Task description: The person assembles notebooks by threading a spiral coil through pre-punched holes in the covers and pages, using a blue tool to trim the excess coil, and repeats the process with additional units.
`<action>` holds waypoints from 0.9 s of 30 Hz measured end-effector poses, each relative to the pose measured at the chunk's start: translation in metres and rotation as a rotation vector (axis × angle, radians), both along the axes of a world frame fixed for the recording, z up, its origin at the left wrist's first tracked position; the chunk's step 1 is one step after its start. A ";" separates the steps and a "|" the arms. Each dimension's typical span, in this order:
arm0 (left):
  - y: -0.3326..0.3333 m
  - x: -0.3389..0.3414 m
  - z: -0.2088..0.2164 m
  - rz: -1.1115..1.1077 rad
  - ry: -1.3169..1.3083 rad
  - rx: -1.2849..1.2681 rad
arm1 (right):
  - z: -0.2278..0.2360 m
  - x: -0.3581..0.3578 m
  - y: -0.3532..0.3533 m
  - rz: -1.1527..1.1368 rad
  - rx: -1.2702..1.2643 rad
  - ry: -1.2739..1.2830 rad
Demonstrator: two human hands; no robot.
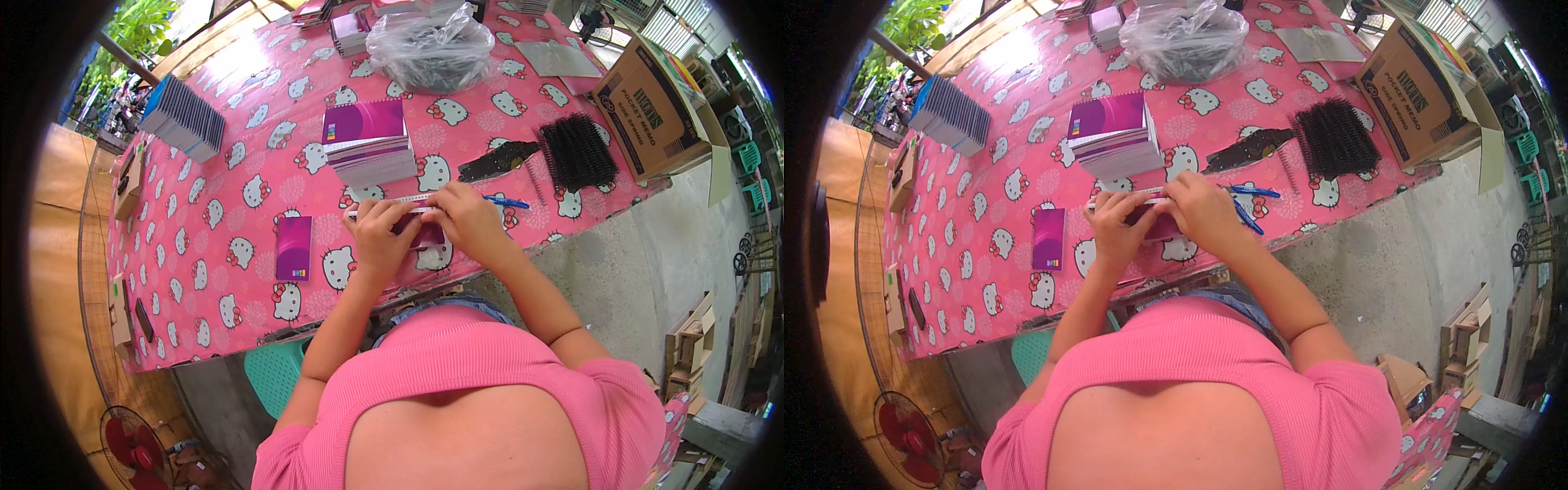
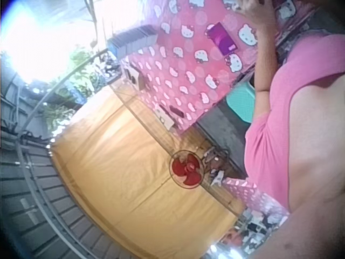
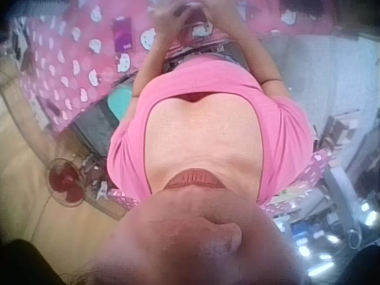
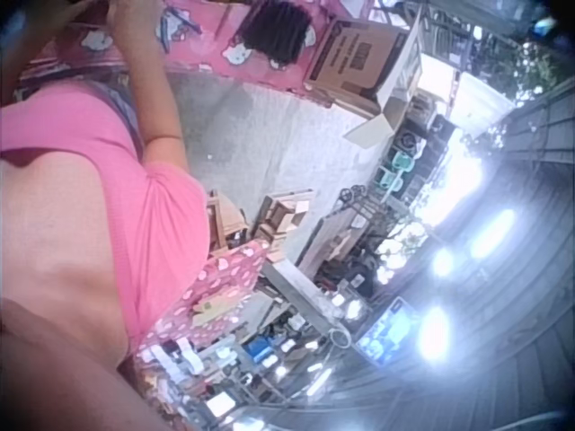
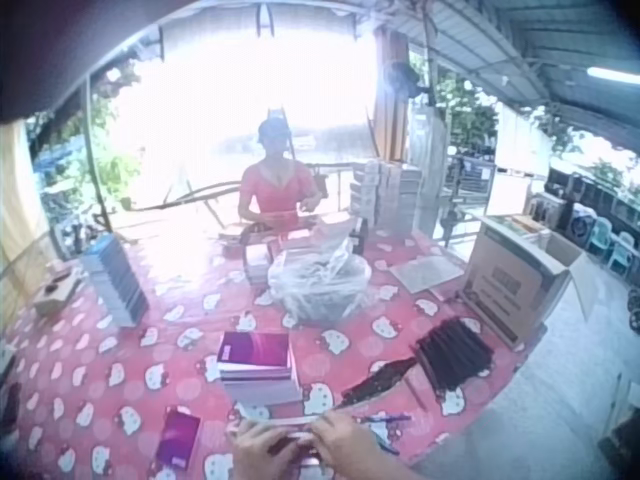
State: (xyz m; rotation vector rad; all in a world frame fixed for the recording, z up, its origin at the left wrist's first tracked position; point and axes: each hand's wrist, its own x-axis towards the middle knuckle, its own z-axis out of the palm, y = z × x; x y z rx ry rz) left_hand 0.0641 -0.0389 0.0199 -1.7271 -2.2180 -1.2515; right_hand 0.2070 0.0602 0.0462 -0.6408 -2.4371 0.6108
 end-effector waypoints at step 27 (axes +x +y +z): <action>-0.001 -0.008 0.010 -0.011 -0.106 -0.057 | 0.052 -0.022 0.009 0.256 -0.063 -0.483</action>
